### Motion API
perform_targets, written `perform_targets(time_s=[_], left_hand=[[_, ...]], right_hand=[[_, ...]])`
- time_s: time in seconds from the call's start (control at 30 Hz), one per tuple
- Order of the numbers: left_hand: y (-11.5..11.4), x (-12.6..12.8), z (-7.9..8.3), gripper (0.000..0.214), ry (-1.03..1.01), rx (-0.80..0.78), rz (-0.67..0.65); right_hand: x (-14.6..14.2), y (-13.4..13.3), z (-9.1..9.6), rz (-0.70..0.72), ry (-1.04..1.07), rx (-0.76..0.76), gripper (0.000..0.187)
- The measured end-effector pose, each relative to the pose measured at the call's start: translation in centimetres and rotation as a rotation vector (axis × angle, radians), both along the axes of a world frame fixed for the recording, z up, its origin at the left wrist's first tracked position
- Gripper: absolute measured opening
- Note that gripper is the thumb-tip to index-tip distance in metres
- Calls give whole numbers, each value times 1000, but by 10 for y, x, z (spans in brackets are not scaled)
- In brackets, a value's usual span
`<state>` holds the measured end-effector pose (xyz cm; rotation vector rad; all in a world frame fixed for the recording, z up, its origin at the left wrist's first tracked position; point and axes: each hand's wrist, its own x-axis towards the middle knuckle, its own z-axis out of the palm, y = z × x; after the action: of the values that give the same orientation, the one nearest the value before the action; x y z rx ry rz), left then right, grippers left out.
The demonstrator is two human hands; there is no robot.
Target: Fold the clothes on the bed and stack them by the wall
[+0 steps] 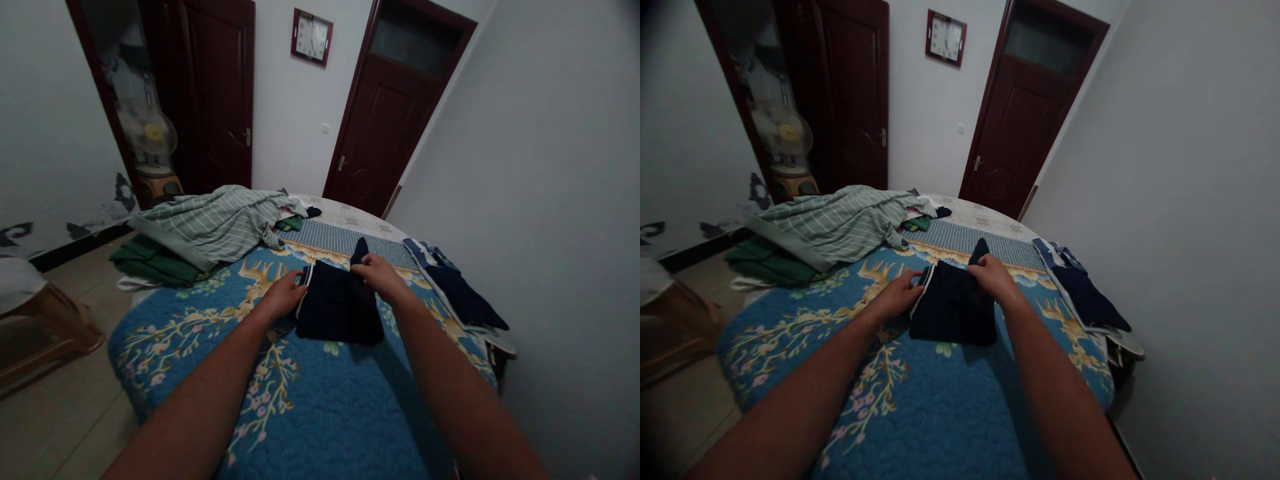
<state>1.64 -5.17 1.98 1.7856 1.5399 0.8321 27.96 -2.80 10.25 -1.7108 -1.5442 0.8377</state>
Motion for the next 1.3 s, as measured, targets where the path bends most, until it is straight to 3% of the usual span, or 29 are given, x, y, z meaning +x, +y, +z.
perform_targets(time_s=[0.1,0.17,0.23,0.37,0.47,0.6,0.7,0.87,1.07,1.2,1.3], left_hand=[[1,0,0,34,20,38,-23],[0,1,0,31,57,60,-32],[-1,3,2,40,79,46,-40],[-8,12,4,47,160,-4,-13],[-10,25,3,51,269,-6,48],[-1,41,-2,39,302,41,121],[8,41,-5,37,157,7,43],[15,24,-9,39,-82,-13,11],[18,21,-4,38,272,86,32],[11,25,-2,35,379,121,81],[4,30,-2,25,392,335,191]], right_hand=[[-46,-2,-24,128,126,-88,17],[-56,-3,-36,168,172,-89,14],[-49,-3,-43,140,149,-7,16],[-5,-3,-54,1,12,215,28],[20,-5,-74,-88,-155,413,34],[25,-5,-108,27,-314,627,44],[20,-5,-123,76,-368,655,52],[7,-15,-126,175,-540,603,54],[-13,-33,-119,182,-735,470,55],[-17,-37,-113,210,-765,460,56],[-18,-35,-112,236,-746,453,59]])
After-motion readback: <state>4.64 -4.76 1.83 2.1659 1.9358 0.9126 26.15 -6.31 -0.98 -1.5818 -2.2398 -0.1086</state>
